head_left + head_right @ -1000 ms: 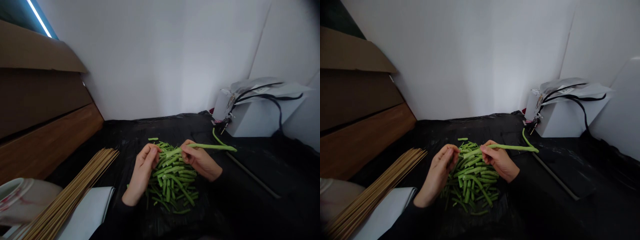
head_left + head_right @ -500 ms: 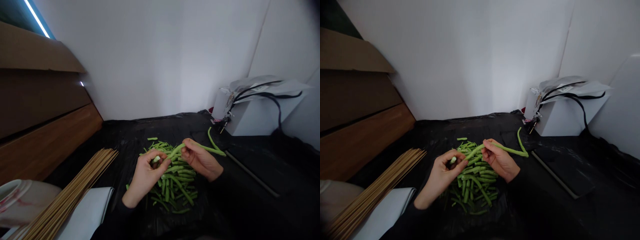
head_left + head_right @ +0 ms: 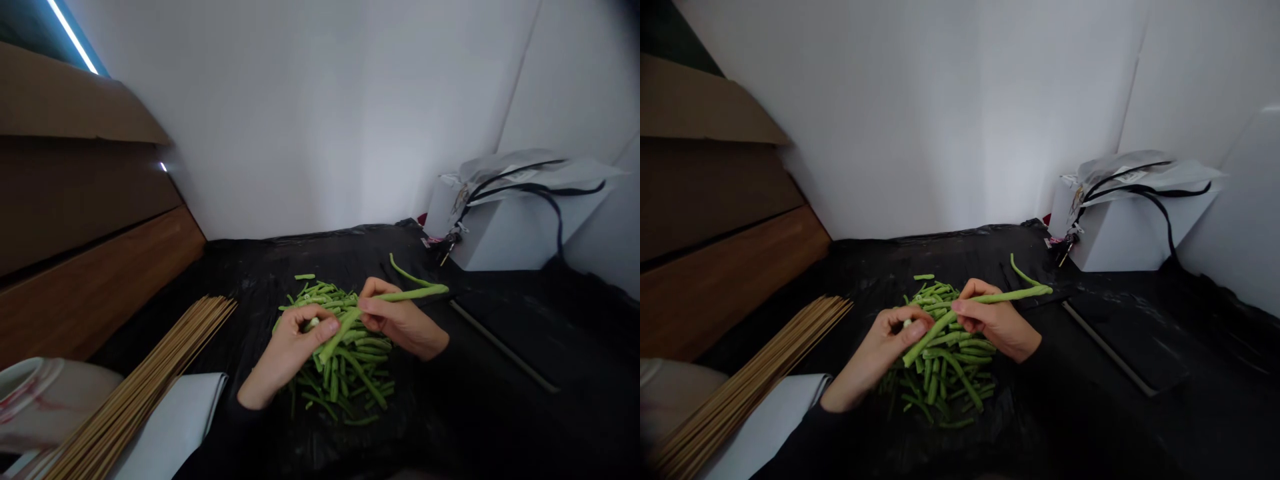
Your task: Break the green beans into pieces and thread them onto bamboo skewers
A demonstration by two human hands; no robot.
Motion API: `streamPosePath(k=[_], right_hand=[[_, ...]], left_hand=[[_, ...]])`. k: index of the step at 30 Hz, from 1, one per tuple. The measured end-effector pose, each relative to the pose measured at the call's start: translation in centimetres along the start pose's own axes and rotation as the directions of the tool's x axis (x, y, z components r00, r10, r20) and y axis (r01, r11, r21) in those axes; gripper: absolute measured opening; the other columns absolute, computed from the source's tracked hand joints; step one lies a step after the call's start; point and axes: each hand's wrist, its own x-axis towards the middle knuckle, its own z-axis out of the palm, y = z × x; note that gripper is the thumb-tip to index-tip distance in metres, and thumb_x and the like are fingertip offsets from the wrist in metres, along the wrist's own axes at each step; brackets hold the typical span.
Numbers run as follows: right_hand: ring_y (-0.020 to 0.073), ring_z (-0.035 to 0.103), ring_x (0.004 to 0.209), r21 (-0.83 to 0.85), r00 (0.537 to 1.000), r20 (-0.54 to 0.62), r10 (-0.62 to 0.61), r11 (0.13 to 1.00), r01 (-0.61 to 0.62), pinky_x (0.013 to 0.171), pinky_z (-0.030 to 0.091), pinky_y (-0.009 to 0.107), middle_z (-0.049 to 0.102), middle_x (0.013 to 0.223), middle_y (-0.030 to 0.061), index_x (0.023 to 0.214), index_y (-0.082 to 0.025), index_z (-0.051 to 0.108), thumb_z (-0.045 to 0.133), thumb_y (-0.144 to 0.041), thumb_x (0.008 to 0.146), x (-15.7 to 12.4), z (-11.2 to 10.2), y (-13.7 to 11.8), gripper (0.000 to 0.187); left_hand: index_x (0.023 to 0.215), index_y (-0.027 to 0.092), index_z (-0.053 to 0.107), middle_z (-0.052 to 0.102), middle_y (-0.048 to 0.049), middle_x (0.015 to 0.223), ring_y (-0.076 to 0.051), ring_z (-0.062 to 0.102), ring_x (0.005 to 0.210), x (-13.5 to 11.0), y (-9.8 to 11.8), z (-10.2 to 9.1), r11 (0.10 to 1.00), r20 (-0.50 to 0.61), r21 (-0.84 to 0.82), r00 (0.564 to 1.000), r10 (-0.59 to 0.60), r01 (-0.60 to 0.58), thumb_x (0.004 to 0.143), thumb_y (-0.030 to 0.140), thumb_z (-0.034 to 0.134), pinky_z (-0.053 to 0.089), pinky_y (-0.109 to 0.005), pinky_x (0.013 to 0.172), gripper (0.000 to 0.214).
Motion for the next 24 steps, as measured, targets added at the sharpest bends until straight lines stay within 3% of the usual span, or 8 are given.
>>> streamPosePath(k=[3, 8, 10, 16, 24], right_hand=[[0.0073, 0.046, 0.046, -0.092, 0.998, -0.012, -0.058, 0.994, 0.056, 0.046, 0.031, 0.021, 0.056, 0.053, -0.0059, 0.068, -0.019, 0.054, 0.076, -0.030, 0.075, 0.0, 0.1, 0.1, 0.025], [0.0091, 0.050, 0.049, -0.229, 0.991, -0.001, -0.131, 0.965, 0.128, 0.048, 0.037, 0.023, 0.060, 0.057, -0.0044, 0.071, -0.020, 0.059, 0.076, -0.029, 0.075, -0.1, 0.1, 0.2, 0.020], [0.0094, 0.051, 0.050, -0.262, 0.989, 0.000, -0.148, 0.955, 0.142, 0.049, 0.039, 0.023, 0.061, 0.058, -0.0040, 0.072, -0.020, 0.060, 0.075, -0.029, 0.076, -0.1, 0.0, 0.3, 0.018], [0.0102, 0.052, 0.052, -0.195, 0.984, -0.042, -0.173, 0.967, 0.161, 0.051, 0.039, 0.024, 0.062, 0.061, -0.0036, 0.073, -0.021, 0.060, 0.074, -0.030, 0.078, 0.0, 0.0, 0.5, 0.018], [0.0111, 0.056, 0.055, -0.146, 0.977, -0.029, -0.210, 0.968, 0.204, 0.051, 0.041, 0.024, 0.065, 0.068, -0.0020, 0.088, -0.022, 0.061, 0.061, -0.035, 0.090, 0.0, 0.4, 0.9, 0.014]], left_hand=[[0.073, 0.016, 0.073, 0.065, -0.0037, 0.068, -0.018, 0.054, 0.065, 0.0, 0.4, 0.1, 0.999, 0.058, 0.023, 0.998, -0.029, 0.028, 0.076, 0.043, 0.071, 0.041, -0.026, 0.059, 0.028], [0.080, 0.016, 0.075, 0.066, -0.0031, 0.069, -0.016, 0.054, 0.063, -0.1, 0.5, 0.0, 0.998, 0.204, 0.050, 0.978, -0.040, 0.031, 0.080, 0.037, 0.068, 0.040, -0.027, 0.060, 0.022], [0.079, 0.015, 0.074, 0.065, -0.0029, 0.068, -0.016, 0.053, 0.062, -0.1, 0.4, 0.0, 0.997, 0.211, 0.074, 0.977, -0.036, 0.020, 0.081, 0.036, 0.066, 0.039, -0.026, 0.060, 0.022], [0.074, 0.015, 0.070, 0.063, -0.0019, 0.068, -0.015, 0.052, 0.065, 0.1, -0.3, 0.9, 0.997, -0.008, 0.059, 0.999, 0.042, -0.041, 0.079, 0.031, 0.067, 0.040, -0.026, 0.063, 0.017], [0.075, 0.014, 0.066, 0.057, 0.0003, 0.065, -0.012, 0.046, 0.060, 0.3, -0.8, 2.3, 0.994, -0.200, -0.104, 0.980, 0.003, -0.025, 0.079, 0.033, 0.065, 0.037, -0.023, 0.056, 0.020]])
